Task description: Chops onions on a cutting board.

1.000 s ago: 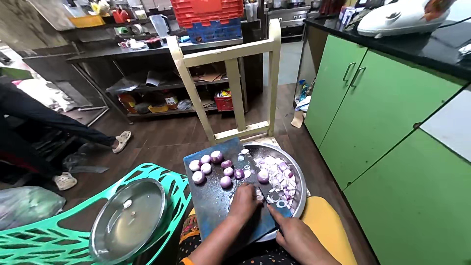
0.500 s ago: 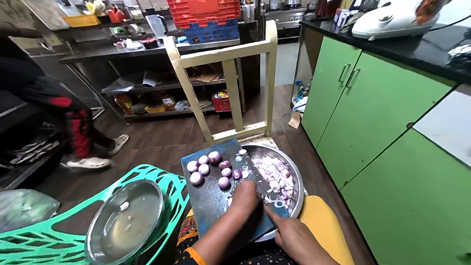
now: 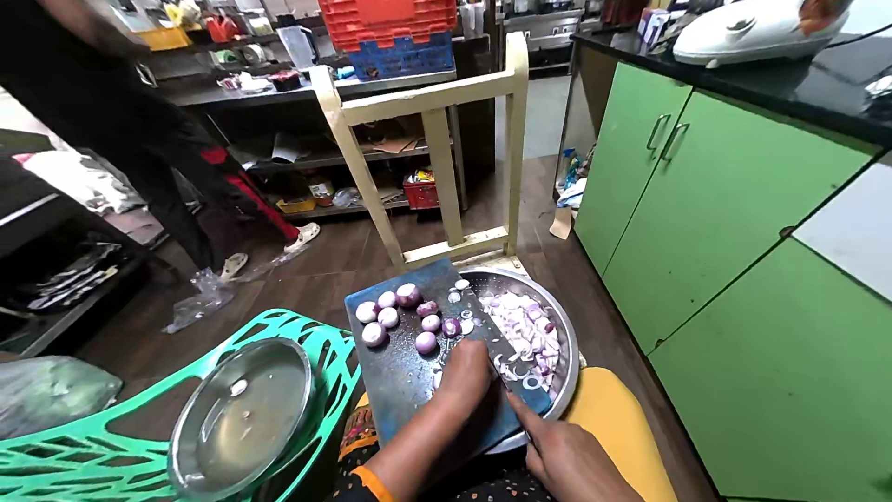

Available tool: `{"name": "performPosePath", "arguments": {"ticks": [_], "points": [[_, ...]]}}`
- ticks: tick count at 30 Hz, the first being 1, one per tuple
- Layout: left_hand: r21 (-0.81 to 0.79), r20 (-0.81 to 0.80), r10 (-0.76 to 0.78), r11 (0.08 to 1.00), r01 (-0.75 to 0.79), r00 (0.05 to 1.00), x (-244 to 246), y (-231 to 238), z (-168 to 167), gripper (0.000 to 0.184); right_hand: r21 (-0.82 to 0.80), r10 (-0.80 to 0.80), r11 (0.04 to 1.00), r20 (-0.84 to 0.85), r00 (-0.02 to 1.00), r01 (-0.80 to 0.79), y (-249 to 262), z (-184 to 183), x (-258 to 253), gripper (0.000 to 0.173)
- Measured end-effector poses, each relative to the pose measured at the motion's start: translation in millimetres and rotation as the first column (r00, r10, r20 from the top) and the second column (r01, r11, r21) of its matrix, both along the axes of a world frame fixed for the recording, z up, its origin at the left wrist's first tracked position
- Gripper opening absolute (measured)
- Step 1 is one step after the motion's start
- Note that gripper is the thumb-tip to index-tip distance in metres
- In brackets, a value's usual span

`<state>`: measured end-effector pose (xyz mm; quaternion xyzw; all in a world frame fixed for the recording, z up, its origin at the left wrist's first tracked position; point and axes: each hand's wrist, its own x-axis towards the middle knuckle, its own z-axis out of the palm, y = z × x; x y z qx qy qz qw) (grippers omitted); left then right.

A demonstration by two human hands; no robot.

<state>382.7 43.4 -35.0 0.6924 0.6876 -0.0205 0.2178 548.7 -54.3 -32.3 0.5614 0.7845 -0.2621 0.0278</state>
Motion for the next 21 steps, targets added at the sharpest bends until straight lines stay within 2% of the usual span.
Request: {"name": "performPosePath", "arguments": {"ticks": [4,8,12,16,21], "points": [[-0.001,-0.002,0.002,1.0,-0.002,1.0,2.1,-0.8,-0.5,0.014,-0.029,-0.002,1.0,0.053,0.999,0.003,18.9,-13.8,-16.6,0.072],[0.004,0.015,0.006,1.0,-0.006,1.0,0.1,-4.6,-0.1,0.017,-0.104,0.014,0.995,0.065,0.998,-0.007,-2.3,-4.3,3.3,0.075],[0.002,-0.01,0.016,1.0,-0.016,1.0,3.2,-9.7,-0.7,0.015,-0.013,0.015,1.0,0.005,1.0,-0.015,-2.5,0.2,0.5,0.072],[-0.002,0.01,0.007,1.0,-0.007,1.0,3.2,-9.3,0.4,0.014,-0.049,0.009,0.999,0.039,0.999,-0.007,20.1,-16.7,-14.2,0.073],[0.021,0.048,0.02,1.0,-0.021,0.999,-3.5,-10.3,-5.3,0.013,-0.08,0.016,0.997,0.023,1.0,-0.014,-2.9,-5.8,7.1,0.074]]}}
